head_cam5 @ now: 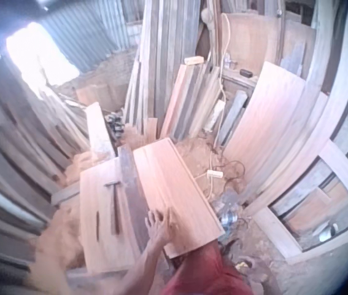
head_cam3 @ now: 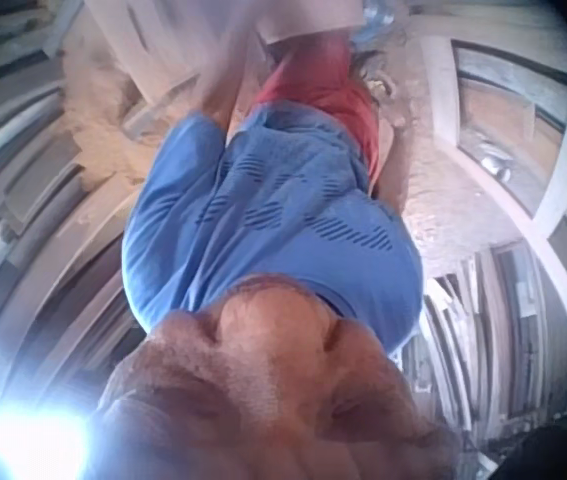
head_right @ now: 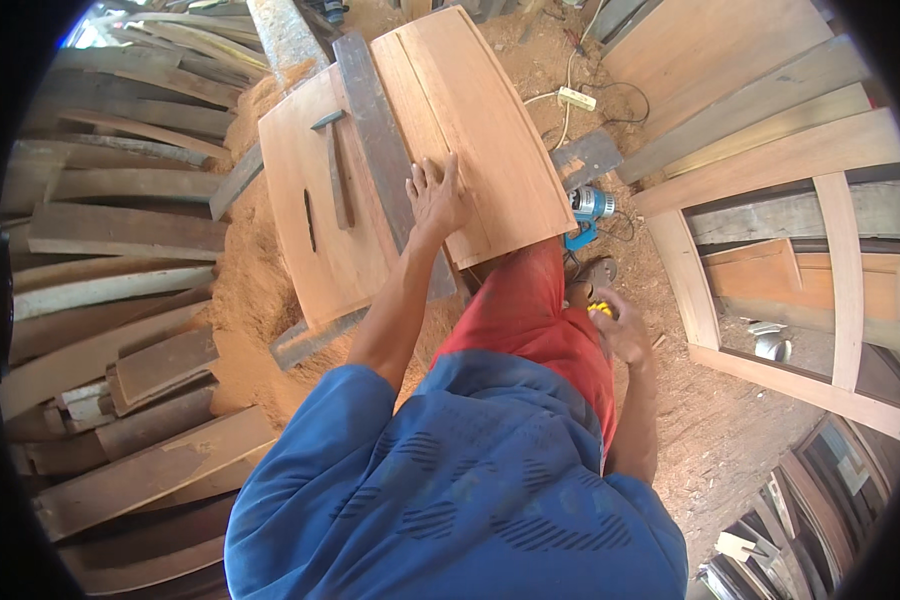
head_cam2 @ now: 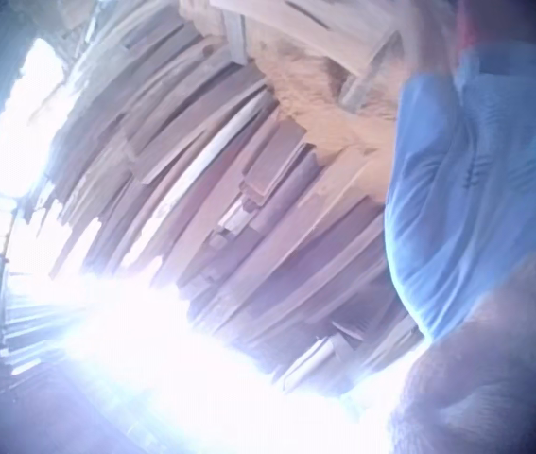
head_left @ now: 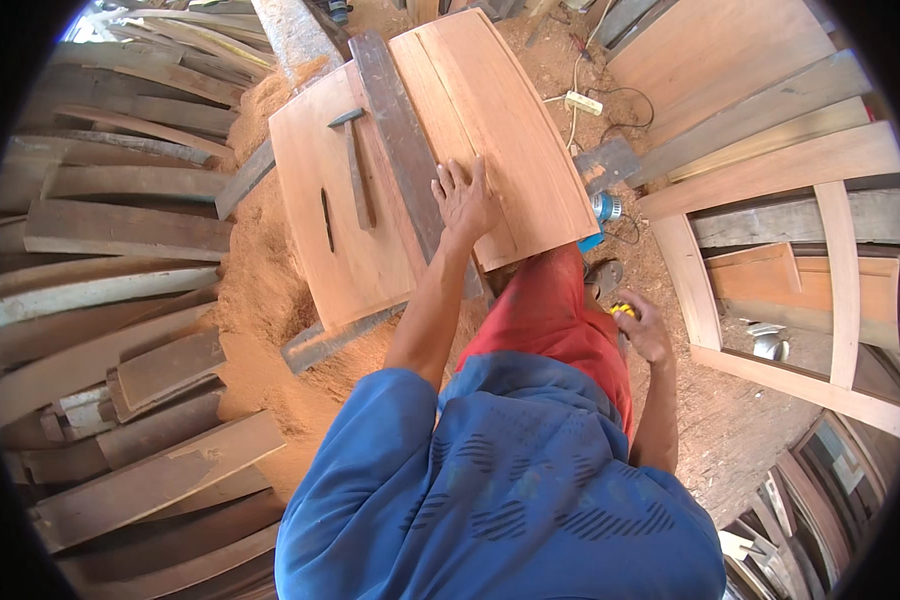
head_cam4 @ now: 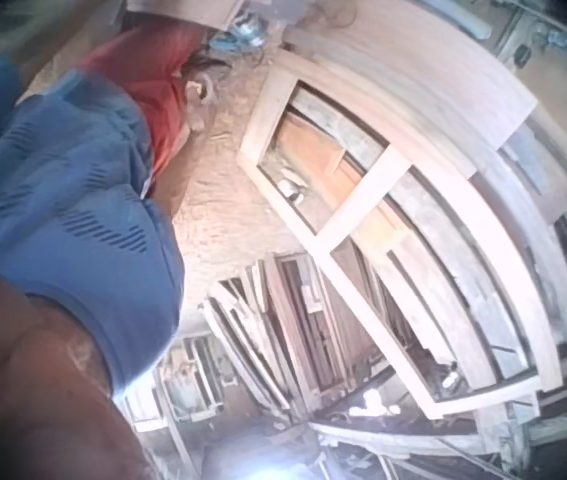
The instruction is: The person uses a handheld electric router to shape the edge of a wooden board clamped to a workbench. They guide the tool along a straight metal guide to create a groove, then measure the board with a tape measure and inspect the finished edge.
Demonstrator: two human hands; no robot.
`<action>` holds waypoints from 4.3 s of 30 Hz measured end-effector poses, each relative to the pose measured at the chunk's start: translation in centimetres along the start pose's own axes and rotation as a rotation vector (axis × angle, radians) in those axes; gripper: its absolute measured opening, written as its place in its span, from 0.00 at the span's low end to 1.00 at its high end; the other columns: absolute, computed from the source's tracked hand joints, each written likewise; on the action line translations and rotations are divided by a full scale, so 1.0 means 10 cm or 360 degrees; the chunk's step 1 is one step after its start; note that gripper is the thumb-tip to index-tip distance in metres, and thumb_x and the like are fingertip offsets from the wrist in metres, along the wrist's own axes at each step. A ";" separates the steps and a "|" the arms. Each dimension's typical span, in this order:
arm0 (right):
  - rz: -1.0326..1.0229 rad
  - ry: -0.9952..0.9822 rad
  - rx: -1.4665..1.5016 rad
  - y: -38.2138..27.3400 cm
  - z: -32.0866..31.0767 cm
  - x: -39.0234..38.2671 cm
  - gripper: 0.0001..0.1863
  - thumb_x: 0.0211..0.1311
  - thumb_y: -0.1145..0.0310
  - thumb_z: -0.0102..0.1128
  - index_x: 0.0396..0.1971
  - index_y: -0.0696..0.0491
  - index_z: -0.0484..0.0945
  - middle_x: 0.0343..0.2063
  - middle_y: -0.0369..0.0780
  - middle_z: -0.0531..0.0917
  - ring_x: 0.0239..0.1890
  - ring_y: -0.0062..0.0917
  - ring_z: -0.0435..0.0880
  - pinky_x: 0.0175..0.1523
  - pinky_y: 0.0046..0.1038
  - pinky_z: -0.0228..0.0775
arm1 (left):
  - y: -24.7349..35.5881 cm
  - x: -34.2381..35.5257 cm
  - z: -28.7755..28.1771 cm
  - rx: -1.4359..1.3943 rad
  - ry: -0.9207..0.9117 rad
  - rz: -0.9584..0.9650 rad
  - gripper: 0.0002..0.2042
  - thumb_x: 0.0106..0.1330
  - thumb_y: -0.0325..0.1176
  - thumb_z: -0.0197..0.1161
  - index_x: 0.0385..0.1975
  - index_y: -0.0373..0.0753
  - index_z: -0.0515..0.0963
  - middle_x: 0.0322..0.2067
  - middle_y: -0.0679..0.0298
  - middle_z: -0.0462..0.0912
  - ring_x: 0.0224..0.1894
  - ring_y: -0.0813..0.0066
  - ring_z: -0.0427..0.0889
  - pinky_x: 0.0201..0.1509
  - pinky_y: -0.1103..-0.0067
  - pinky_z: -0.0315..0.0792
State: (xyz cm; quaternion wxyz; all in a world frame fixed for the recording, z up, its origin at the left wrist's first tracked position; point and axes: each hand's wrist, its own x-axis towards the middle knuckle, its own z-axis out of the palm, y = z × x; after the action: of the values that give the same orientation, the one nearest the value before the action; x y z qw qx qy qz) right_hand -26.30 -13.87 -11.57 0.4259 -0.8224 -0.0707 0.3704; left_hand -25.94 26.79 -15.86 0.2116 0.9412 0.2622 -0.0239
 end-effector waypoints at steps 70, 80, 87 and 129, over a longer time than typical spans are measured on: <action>-0.0147 0.0860 -0.0729 -0.60 0.64 0.93 0.33 0.67 0.58 0.65 0.66 0.61 0.71 0.57 0.56 0.81 0.60 0.49 0.81 0.65 0.46 0.71 | -1.92 -0.07 -0.67 -0.0055 0.0430 -0.0916 0.23 0.66 0.49 0.64 0.48 0.34 0.74 0.41 0.37 0.86 0.43 0.36 0.87 0.48 0.49 0.80; -0.0083 0.0614 -0.0318 0.06 0.64 1.53 0.33 0.70 0.58 0.64 0.68 0.63 0.70 0.62 0.54 0.80 0.62 0.41 0.81 0.67 0.39 0.71 | -2.06 -1.33 -0.88 -0.0291 0.0558 -0.0798 0.23 0.68 0.48 0.63 0.46 0.31 0.75 0.39 0.37 0.85 0.44 0.33 0.84 0.49 0.50 0.77; -0.0153 0.0576 -0.0289 0.05 0.51 1.69 0.34 0.72 0.59 0.62 0.67 0.68 0.69 0.59 0.54 0.81 0.61 0.41 0.81 0.67 0.38 0.71 | -2.40 -3.41 -0.68 -0.0249 0.0849 -0.1638 0.22 0.70 0.45 0.62 0.47 0.27 0.76 0.42 0.35 0.85 0.47 0.33 0.84 0.52 0.51 0.77; 0.0175 0.0470 0.1290 -1.11 0.43 1.46 0.18 0.73 0.60 0.65 0.54 0.53 0.75 0.40 0.42 0.85 0.35 0.30 0.88 0.38 0.37 0.86 | -3.59 -1.70 -1.25 -0.1096 0.0225 -0.1029 0.29 0.72 0.48 0.64 0.55 0.23 0.80 0.48 0.46 0.88 0.52 0.61 0.86 0.60 0.68 0.76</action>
State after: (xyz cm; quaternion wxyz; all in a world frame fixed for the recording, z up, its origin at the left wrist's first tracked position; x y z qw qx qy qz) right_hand -16.50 2.15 -12.78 0.6997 -0.6354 0.1859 0.2687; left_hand -59.51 51.44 -15.65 0.4746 0.6857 0.5481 0.0639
